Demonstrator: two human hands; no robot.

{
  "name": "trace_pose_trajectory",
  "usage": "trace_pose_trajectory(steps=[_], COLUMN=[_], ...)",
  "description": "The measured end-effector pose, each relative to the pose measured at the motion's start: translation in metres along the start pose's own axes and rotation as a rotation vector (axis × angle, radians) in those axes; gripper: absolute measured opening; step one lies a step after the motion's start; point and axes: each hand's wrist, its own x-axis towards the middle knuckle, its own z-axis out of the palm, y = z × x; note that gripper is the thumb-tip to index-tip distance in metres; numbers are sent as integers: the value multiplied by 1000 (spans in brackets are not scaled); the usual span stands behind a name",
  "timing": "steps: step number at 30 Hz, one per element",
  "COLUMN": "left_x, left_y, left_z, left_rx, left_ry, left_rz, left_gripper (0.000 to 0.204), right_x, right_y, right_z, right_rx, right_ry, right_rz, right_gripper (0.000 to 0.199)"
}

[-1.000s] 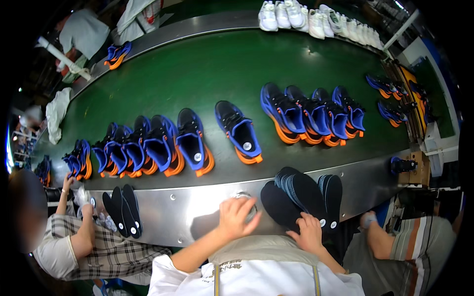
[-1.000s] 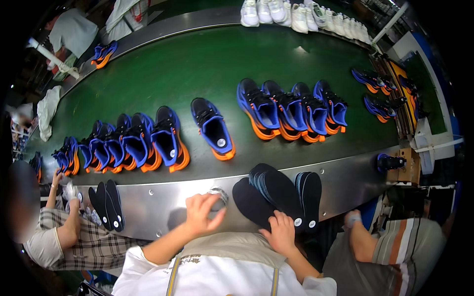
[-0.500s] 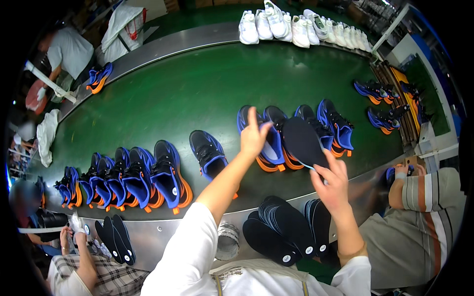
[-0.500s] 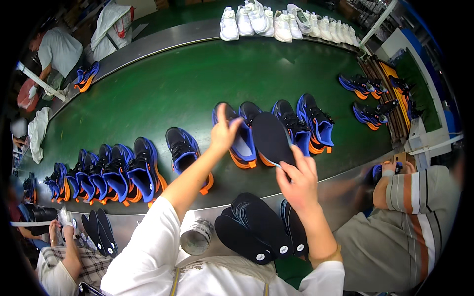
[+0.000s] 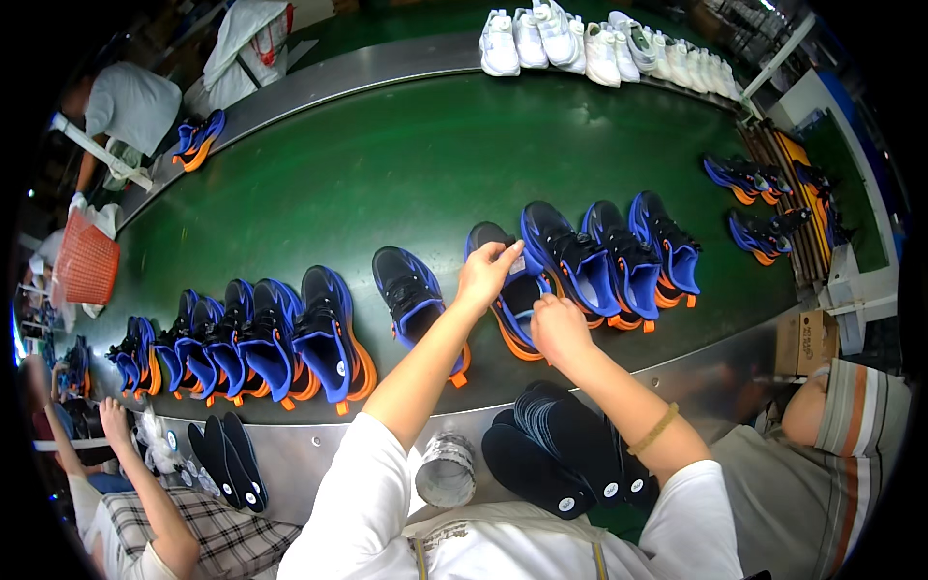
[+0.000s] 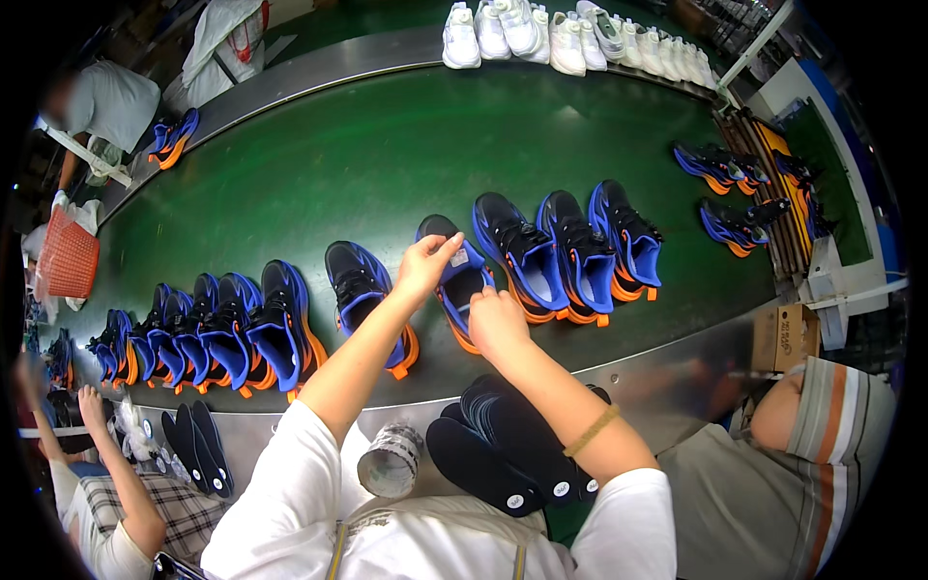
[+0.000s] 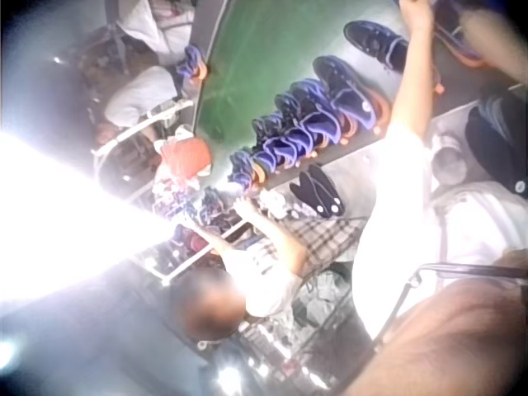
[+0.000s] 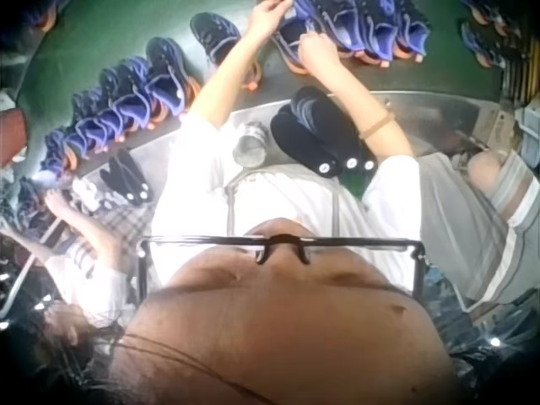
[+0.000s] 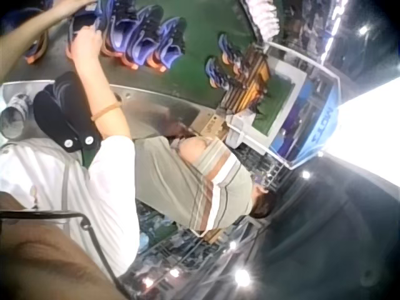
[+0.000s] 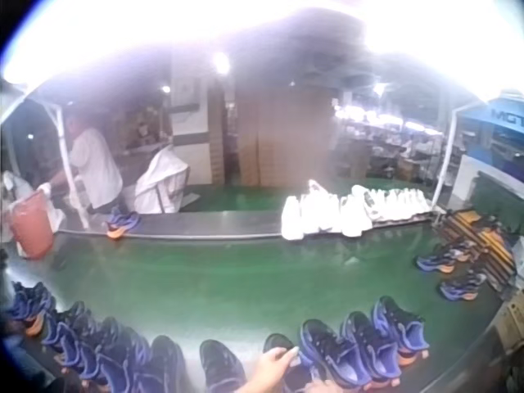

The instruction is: The person gathers a stack of shoe insoles from a shelf, carries them to an assembly line, and inserts the insoles into shoes moving along the conveyor belt.

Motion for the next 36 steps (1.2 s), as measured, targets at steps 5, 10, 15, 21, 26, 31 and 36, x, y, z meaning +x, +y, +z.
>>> trace_pose_trajectory(steps=[5, 10, 15, 21, 26, 31, 36], left_x=[0, -19, -20, -4, -7, -6, -20], left_y=[-9, -6, 0, -11, -21, -26, -29], left_z=[-7, -17, -8, -9, -18, -19, -24], left_rx=[14, 93, 262, 215, 249, 224, 25], left_ry=[-11, -139, -18, -22, -44, -24, -78], left_rz=[75, 221, 297, 320, 384, 417, 393], left_gripper=[54, 52, 52, 46, 41, 36, 33], right_x=[14, -4, 20, 37, 51, 65, 45], right_y=[-14, -19, 7, 20, 18, 16, -3], right_z=[19, -35, -42, 29, 49, 57, 32], right_rx=[28, -65, 127, 38, -44, -261, -551], right_ry=[-93, -205, -472, -184, -365, -664, -854], right_rz=[112, 103, -77, -244, -342, -390, -407], right_gripper=[18, 34, 22, 12, 24, 39, 40])
